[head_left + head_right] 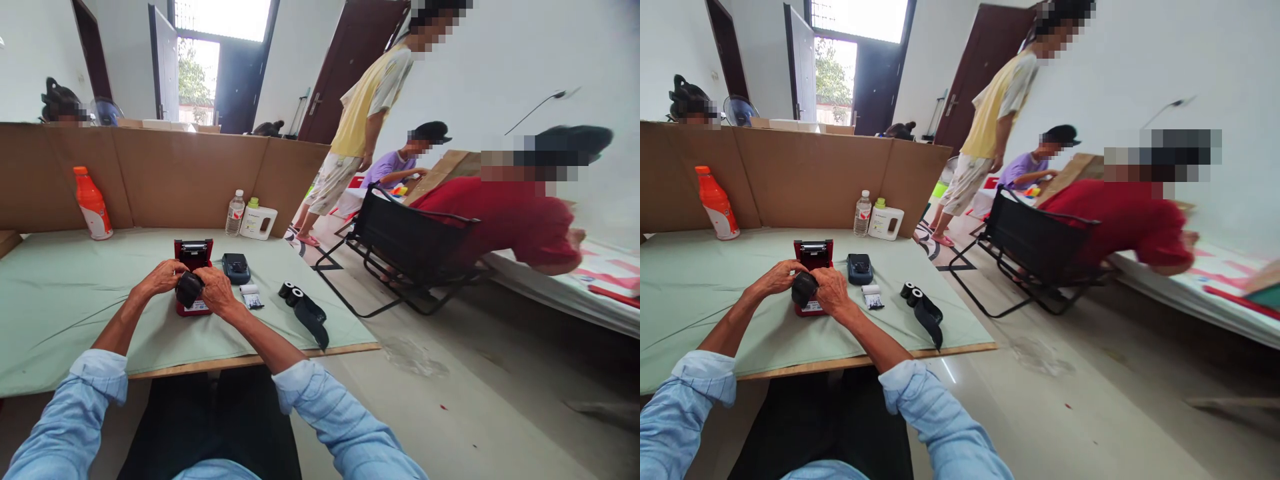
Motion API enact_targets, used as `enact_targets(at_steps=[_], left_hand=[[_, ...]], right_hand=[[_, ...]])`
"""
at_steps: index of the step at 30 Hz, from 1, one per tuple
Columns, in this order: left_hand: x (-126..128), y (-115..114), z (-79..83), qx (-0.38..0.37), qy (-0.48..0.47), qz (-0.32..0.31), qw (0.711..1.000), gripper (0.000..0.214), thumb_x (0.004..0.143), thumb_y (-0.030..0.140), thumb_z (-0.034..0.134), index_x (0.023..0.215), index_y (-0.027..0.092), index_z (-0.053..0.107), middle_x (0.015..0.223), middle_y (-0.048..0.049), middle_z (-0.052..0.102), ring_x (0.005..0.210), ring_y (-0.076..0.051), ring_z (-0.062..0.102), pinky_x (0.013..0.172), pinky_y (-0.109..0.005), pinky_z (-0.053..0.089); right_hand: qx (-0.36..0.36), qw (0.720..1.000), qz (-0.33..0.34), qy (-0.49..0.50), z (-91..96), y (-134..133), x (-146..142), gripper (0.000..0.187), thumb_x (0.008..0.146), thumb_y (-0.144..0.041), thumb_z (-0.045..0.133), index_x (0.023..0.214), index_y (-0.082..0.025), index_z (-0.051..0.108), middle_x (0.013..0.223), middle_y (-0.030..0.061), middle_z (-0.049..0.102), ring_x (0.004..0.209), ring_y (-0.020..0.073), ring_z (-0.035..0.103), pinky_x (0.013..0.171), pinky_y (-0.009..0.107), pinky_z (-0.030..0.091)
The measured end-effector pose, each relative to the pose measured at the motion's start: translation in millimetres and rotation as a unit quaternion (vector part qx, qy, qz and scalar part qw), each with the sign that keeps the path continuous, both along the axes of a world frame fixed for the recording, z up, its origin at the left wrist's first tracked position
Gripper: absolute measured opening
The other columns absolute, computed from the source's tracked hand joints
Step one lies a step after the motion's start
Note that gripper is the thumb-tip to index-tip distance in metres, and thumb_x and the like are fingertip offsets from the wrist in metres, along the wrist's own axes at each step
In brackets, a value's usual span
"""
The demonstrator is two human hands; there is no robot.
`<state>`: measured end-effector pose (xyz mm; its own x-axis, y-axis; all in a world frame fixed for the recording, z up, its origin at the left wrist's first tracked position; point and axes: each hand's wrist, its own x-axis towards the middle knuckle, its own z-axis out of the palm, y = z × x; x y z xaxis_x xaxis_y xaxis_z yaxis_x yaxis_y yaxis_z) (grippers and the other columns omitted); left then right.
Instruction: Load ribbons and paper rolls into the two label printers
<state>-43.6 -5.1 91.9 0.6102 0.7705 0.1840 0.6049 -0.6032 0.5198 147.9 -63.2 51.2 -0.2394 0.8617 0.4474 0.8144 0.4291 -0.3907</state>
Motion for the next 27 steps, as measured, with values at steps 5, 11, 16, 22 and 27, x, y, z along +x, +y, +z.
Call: enact_targets(at_steps=[5,11,16,22,27], left_hand=[[2,2,2.3,-0.016,0.006,-0.010,1.000,0.031,0.078,0.030,0.055,0.088,0.017,0.081,0.086,-0.0054,0.075,0.076,-0.020,0.063,0.070,-0.027,0.049],[11,3,1.8,0.000,0.029,0.033,0.999,0.019,0.076,0.028,0.061,0.072,0.018,0.077,0.063,-0.0008,0.064,0.066,-0.017,0.056,0.061,-0.023,0.041],[17,-1,-2.0,0.011,0.051,0.068,0.996,0.016,0.074,0.019,0.060,0.061,0.020,0.070,0.065,-0.0031,0.066,0.064,-0.017,0.056,0.061,-0.026,0.041],[3,7,-3.9,0.076,-0.040,0.107,0.991,0.025,0.078,0.019,0.056,0.089,0.021,0.079,0.096,-0.0056,0.076,0.095,-0.022,0.069,0.092,-0.031,0.054],[-5,37,6.9,0.094,-0.143,0.237,0.956,0.061,0.075,0.016,0.061,0.136,0.015,0.065,0.136,-0.0154,0.068,0.112,-0.027,0.070,0.103,-0.041,0.056]], right_hand=[[-0.045,0.991,-0.011,0.124,7.4,6,11,0.030,0.097,-0.013,0.051,0.112,-0.022,0.075,0.091,0.0018,0.077,0.084,0.0197,0.069,0.073,0.025,0.045],[-0.068,0.991,0.013,0.111,5.8,14,16,0.023,0.095,-0.018,0.054,0.103,-0.022,0.075,0.086,0.0006,0.076,0.081,0.0193,0.068,0.073,0.024,0.045],[-0.071,0.996,0.051,0.022,8.0,12,19,0.026,0.093,-0.017,0.059,0.114,-0.023,0.074,0.096,0.0035,0.079,0.089,0.0213,0.070,0.077,0.026,0.046],[0.076,0.992,0.105,0.006,-0.1,-3,27,0.031,0.094,-0.013,0.062,0.122,-0.019,0.074,0.121,0.0125,0.073,0.112,0.0250,0.065,0.097,0.035,0.050],[0.141,0.984,0.100,-0.046,-21.8,-23,24,0.031,0.102,-0.015,0.056,0.126,-0.020,0.073,0.117,0.0135,0.069,0.107,0.0260,0.060,0.094,0.039,0.050]])
